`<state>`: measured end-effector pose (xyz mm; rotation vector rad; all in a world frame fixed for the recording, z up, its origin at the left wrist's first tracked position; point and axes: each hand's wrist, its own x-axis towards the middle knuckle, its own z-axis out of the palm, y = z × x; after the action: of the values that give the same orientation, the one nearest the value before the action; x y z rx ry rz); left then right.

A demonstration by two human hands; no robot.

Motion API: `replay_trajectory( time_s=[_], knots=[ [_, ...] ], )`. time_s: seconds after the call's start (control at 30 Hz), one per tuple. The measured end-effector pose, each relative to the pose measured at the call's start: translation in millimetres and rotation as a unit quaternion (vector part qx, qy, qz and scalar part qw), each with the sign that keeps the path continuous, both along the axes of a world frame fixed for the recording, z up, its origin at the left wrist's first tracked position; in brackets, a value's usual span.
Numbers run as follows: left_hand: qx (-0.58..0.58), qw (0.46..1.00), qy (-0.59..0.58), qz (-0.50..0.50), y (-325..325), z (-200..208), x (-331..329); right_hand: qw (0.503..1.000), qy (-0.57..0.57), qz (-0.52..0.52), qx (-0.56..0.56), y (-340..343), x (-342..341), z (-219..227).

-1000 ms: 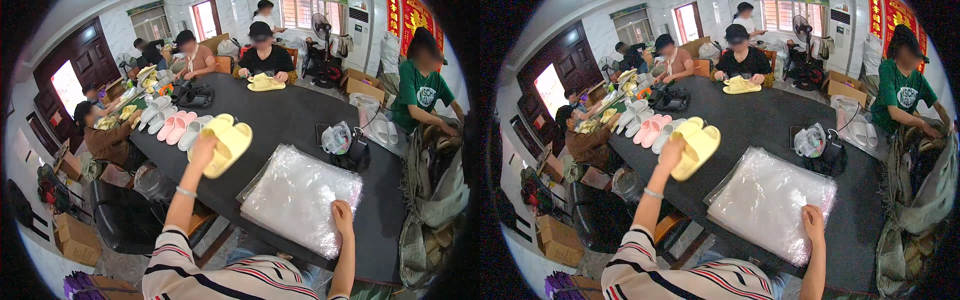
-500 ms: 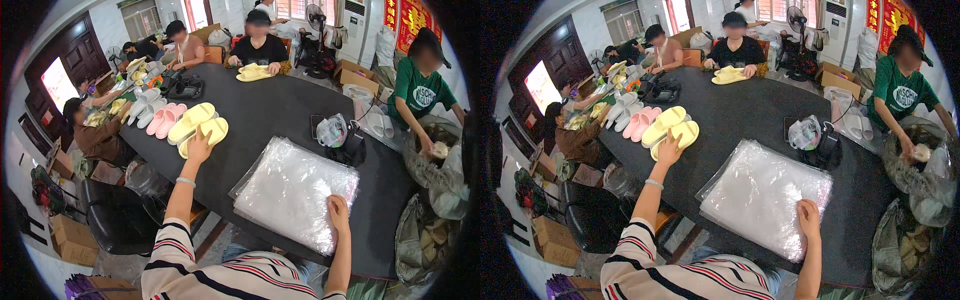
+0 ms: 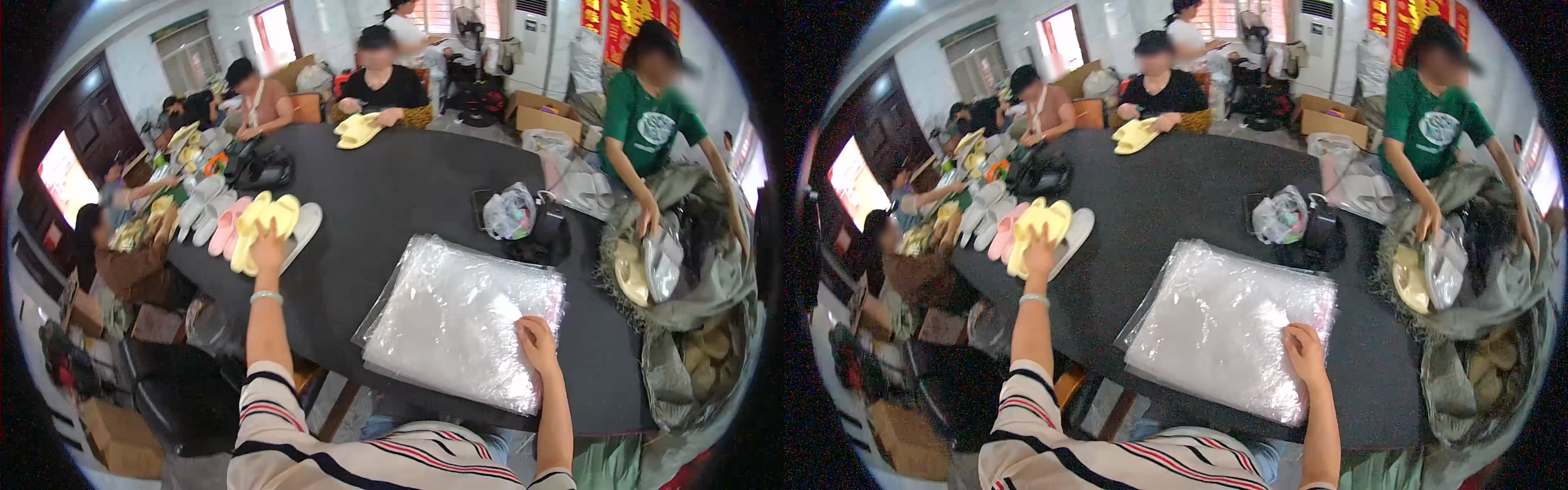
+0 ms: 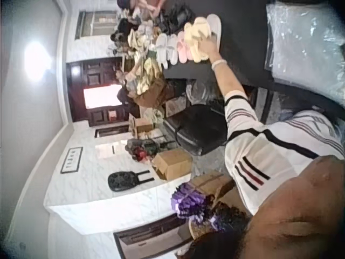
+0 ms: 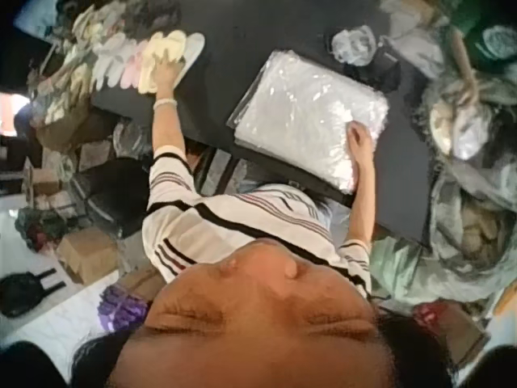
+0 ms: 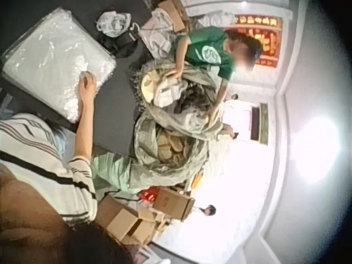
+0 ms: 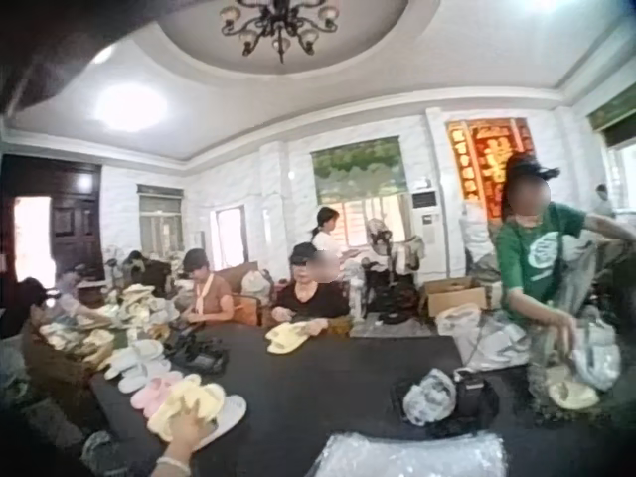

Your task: The person places pairs of slippers into clear plastic bags on a table. They handle slippers of various colors, including pink, white, yellow, and black, placing them into bags and arranging them on the table. The person works alongside others in a room filled with boxes and supplies.

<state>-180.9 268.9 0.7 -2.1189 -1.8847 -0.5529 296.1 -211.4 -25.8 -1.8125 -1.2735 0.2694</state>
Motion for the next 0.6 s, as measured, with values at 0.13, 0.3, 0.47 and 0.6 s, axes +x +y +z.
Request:
replay_trajectory(
  time_s=[0.13, 0.3, 0.47, 0.6],
  knots=[
    [0.174, 0.977, 0.109, -0.049, 36, -7, -65, 0.998, -0.036, 0.028, 0.043, 13, 3, -7],
    [0.05, 0.993, -0.021, -0.106, -52, 8, 59, 0.999, -0.027, 0.004, 0.024, 3, 3, -8],
    [-0.065, 0.907, -0.074, -0.41, -166, -2, 150, 0.997, -0.041, 0.032, 0.049, 2, 11, -19],
    [-0.198, 0.885, 0.038, -0.421, -232, -8, 192, 0.962, 0.24, 0.107, 0.078, -11, 52, -18]
  ],
)
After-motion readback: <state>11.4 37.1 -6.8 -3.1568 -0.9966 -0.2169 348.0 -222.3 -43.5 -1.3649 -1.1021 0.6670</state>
